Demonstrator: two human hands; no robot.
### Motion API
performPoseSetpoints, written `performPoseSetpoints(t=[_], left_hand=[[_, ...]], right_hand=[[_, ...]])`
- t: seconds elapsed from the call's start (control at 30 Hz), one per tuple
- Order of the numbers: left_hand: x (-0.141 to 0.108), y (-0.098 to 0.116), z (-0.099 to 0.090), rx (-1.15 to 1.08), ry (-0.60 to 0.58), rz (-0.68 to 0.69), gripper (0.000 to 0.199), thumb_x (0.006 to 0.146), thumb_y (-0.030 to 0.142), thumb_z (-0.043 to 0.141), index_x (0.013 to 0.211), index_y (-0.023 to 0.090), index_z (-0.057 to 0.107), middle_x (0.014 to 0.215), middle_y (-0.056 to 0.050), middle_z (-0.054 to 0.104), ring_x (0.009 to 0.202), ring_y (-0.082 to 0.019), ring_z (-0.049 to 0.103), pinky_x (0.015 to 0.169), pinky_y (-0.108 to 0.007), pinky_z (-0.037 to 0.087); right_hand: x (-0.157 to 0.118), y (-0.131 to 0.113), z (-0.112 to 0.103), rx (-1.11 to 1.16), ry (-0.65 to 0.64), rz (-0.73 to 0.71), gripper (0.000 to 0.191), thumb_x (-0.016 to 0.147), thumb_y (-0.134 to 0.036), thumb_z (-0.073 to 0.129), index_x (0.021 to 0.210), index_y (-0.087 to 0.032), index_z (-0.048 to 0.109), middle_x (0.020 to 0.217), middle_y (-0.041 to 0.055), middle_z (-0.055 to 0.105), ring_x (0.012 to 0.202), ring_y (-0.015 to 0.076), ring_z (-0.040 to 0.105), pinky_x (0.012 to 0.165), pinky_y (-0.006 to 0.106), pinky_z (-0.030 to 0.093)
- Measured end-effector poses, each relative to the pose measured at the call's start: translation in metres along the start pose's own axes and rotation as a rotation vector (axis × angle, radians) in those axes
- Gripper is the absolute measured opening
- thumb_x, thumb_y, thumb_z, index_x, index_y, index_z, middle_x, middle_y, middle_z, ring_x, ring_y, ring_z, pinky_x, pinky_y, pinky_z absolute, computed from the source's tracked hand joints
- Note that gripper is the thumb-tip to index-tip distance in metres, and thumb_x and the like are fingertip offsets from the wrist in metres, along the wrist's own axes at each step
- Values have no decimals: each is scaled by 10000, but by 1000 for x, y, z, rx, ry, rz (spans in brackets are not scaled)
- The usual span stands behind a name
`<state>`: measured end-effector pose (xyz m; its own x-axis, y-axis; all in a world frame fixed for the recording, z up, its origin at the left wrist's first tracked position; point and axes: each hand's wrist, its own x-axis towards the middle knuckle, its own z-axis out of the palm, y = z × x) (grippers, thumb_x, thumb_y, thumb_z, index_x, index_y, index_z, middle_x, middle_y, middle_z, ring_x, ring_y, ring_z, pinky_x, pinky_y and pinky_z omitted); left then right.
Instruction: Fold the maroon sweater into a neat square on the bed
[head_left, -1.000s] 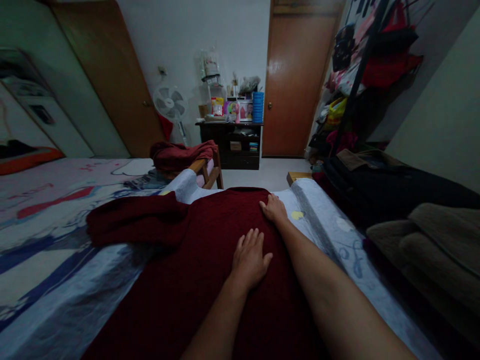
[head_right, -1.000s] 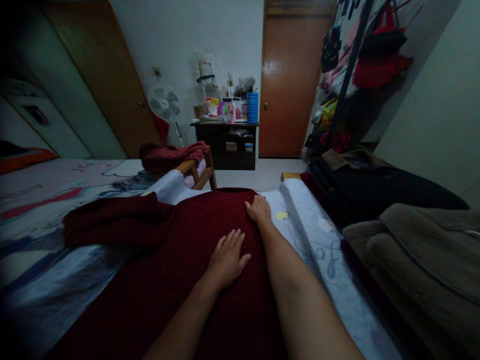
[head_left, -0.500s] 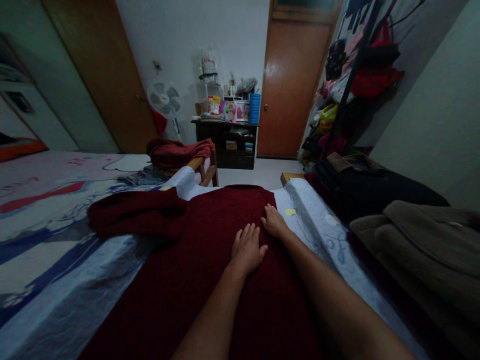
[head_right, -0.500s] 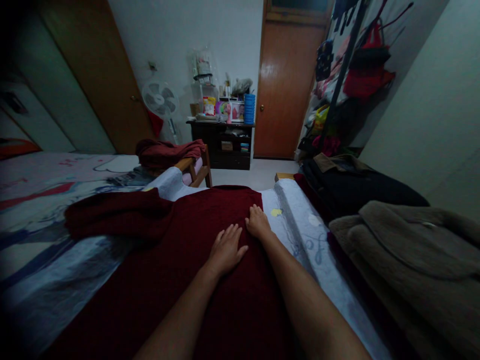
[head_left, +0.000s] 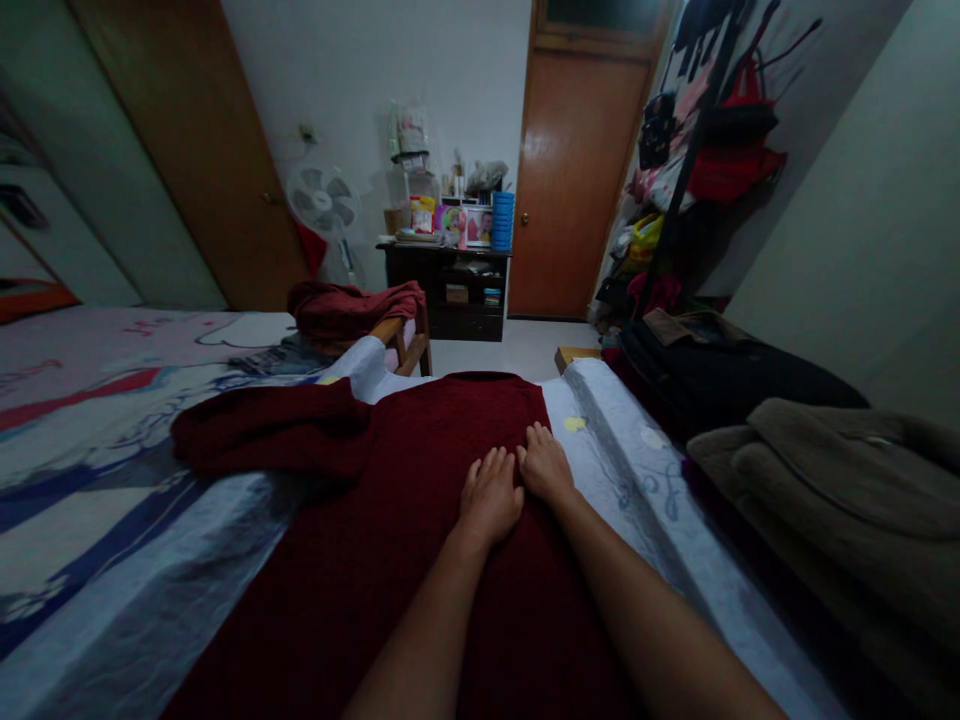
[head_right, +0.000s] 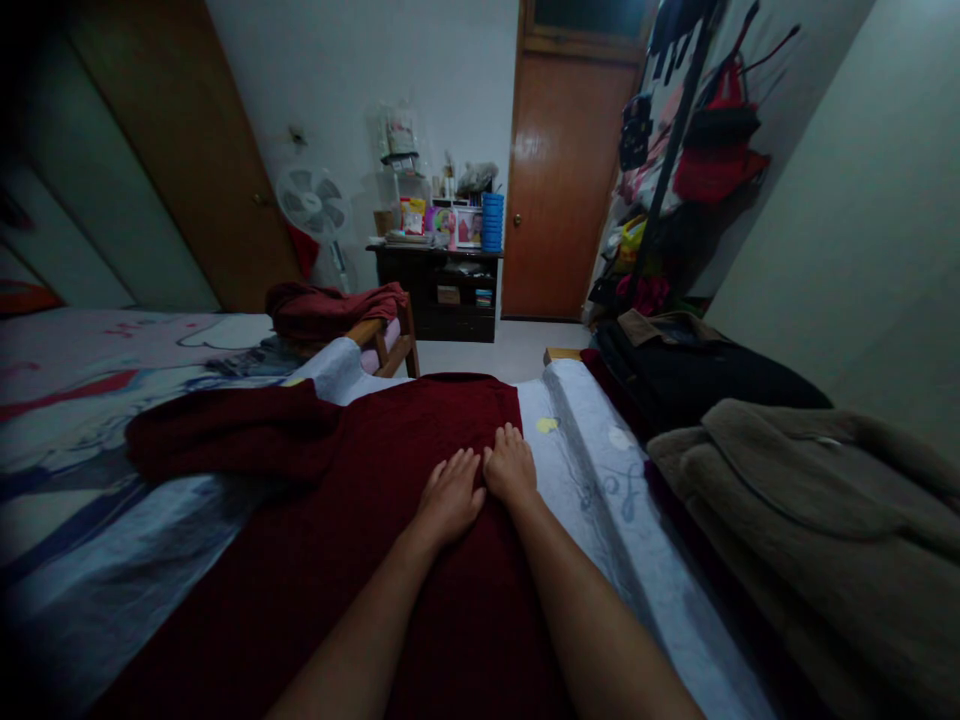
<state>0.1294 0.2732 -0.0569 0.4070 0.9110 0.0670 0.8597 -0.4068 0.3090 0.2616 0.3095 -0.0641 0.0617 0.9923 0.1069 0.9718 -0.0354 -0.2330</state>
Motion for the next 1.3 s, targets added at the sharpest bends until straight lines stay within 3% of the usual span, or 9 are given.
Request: performPoseSetpoints(t=[0.3, 0.63, 0.87, 1.03, 1.2, 1.3], left_hand=[[-1, 1, 1, 29, 3, 7, 579, 908, 357, 393, 1439, 130, 357, 1535, -96, 319, 1433, -229, 227, 1170, -439, 186], [-1, 0, 4, 53, 26, 18, 557, 912, 362, 396, 1425, 145, 381, 1528, -96, 335, 1428, -228, 241, 1164, -434, 200], [-4, 1, 8, 66, 115, 25, 540, 907, 351, 420, 1410, 155, 410, 1499, -100, 387, 1408, -236, 287, 1158, -451, 212], [-5, -2, 9, 12, 175, 39, 443, 950, 296, 344, 1365, 204, 471, 1467, -68, 442, 1386, -203, 334, 1149, -439, 241], [-3, -5, 8, -74, 190, 30, 431, 934, 191, 340, 1329, 197, 512, 1436, -43, 486, 1375, -176, 355, 1150, -408, 254], [-2, -5, 6, -92, 185, 22, 442, 915, 149, 340, 1312, 187, 530, 1416, -39, 509, 1364, -167, 371, 1145, -387, 268]], right_hand=[[27, 11, 5, 3, -24, 30, 690, 936, -492, 332, 1465, -50, 299, 1550, 164, 226, 1430, 280, 197, 1129, 391, 170], [39, 18, 4, 14, 13, 48, 673, 942, -481, 336, 1473, -71, 286, 1538, 153, 272, 1419, 278, 229, 1129, 391, 180], [15, 27, -1, 15, -68, -15, 662, 947, -460, 355, 1463, -49, 295, 1543, 164, 253, 1431, 272, 197, 1131, 386, 195], [-4, 18, -14, 41, -171, 46, 621, 932, -422, 395, 1436, -63, 342, 1518, 182, 306, 1409, 265, 264, 1111, 393, 243], [-36, 1, -17, 27, -57, 14, 609, 916, -299, 396, 1477, -100, 269, 1572, 127, 176, 1441, 262, 166, 1130, 409, 200], [-56, -1, -14, 29, -47, -80, 563, 949, -347, 333, 1465, -122, 319, 1557, 96, 241, 1434, 233, 199, 1143, 390, 177]])
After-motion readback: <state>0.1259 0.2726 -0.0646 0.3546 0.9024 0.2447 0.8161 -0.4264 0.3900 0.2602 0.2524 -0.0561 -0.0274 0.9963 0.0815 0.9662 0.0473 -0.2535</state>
